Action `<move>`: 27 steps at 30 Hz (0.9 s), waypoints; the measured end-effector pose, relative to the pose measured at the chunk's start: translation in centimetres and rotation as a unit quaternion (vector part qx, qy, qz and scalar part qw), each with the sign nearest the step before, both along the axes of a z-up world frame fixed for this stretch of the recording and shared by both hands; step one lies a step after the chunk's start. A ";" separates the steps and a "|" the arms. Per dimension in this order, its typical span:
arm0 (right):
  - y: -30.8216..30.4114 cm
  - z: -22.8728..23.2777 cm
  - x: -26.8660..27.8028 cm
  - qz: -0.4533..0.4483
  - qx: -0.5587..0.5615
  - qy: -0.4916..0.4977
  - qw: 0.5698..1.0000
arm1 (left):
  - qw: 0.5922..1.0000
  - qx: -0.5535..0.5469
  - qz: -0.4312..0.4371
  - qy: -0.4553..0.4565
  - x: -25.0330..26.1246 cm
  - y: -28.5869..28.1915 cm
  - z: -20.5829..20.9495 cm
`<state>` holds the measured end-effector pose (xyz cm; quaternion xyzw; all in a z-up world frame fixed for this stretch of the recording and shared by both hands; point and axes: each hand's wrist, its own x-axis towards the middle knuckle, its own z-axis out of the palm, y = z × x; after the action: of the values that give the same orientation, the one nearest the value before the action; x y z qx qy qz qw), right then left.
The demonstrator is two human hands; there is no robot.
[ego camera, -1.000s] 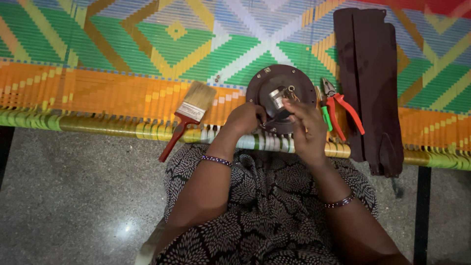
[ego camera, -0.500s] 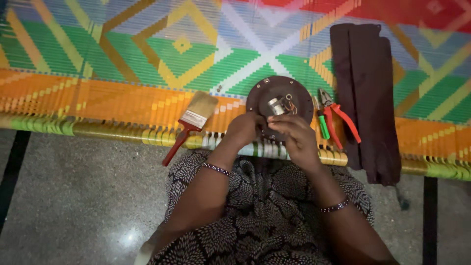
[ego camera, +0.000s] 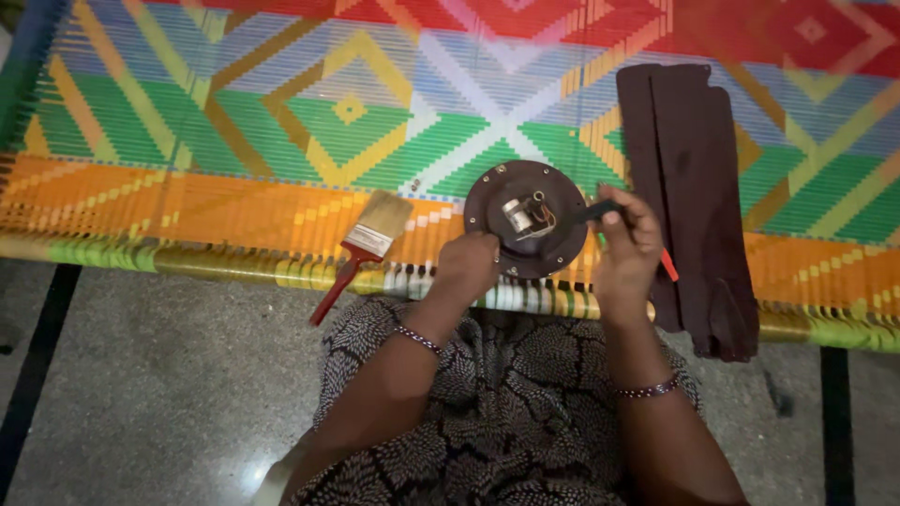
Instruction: The person uses a screwdriver to loosen and remove screws from a circular metal electrical fixture base. They repeatedly insert the screwdriver, turn it, and remove the screws, placing them on the mat. The person also uses pliers to adjust a small metal component on the fixture.
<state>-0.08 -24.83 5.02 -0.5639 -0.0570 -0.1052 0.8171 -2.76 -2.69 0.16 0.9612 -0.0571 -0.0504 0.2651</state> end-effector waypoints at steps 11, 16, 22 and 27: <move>-0.7 -0.9 0.8 -0.002 0.105 -0.017 0.994 | 0.988 0.132 -0.018 -0.078 0.7 -1.4 -3.9; -0.8 -0.8 1.0 -0.004 0.127 -0.001 0.992 | 0.970 0.179 -0.034 -0.160 0.4 -2.1 -5.3; -1.0 -1.2 1.3 -0.014 0.133 0.007 0.991 | 0.967 0.197 -0.030 -0.160 0.3 -2.4 -6.1; -0.9 -1.5 1.5 -0.026 0.132 0.013 0.991 | 0.975 0.189 -0.017 -0.120 0.3 -2.0 -5.6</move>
<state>1.44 -25.77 3.56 -0.4540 -0.0178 -0.1256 0.8819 -2.42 -4.67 -5.42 0.9918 -0.0947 0.0508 0.0693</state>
